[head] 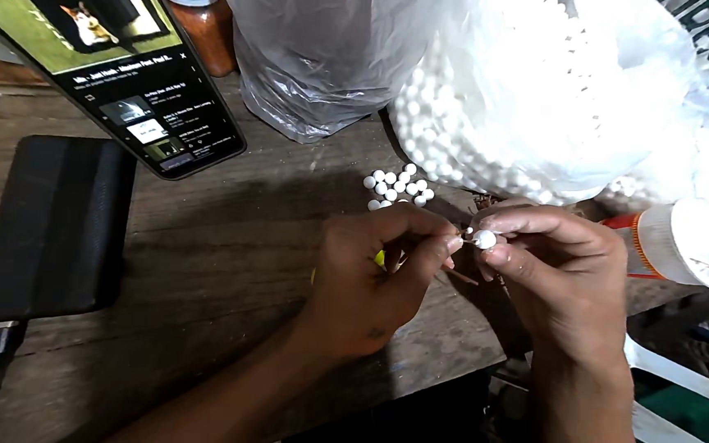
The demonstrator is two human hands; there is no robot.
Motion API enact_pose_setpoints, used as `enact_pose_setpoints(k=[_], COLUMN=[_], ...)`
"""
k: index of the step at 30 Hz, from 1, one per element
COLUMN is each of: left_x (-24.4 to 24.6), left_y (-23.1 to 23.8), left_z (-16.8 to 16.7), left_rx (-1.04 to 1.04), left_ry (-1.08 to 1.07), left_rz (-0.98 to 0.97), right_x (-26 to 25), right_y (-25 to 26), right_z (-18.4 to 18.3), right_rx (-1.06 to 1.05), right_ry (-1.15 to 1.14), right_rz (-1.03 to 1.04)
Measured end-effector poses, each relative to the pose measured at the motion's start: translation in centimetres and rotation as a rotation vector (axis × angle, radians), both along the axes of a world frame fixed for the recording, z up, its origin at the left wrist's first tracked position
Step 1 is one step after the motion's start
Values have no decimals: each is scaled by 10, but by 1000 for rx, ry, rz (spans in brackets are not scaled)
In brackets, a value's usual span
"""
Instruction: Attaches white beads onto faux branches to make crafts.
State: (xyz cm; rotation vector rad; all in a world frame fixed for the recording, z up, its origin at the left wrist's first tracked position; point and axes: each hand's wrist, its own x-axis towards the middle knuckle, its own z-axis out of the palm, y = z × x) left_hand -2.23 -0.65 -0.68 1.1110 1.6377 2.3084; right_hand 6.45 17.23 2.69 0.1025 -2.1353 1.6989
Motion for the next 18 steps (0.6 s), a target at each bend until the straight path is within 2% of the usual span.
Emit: enact_pose_setpoints(k=[8, 14, 16, 18], left_x=[4, -3, -13, -20], left_y=[1, -3, -7, -9], left_z=[0, 5, 9, 10], left_rx=[-33, -79, -97, -94], left_ry=[1, -16, 7, 25], left_rz=[46, 93, 120, 143], right_x=[0, -9, -15, -19], right_y=[-6, 10, 22, 26], right_z=[2, 6, 10, 13], right_rx=[270, 301, 401, 599], right_ry=[103, 75, 69, -15], right_rz=[-93, -74, -147, -174])
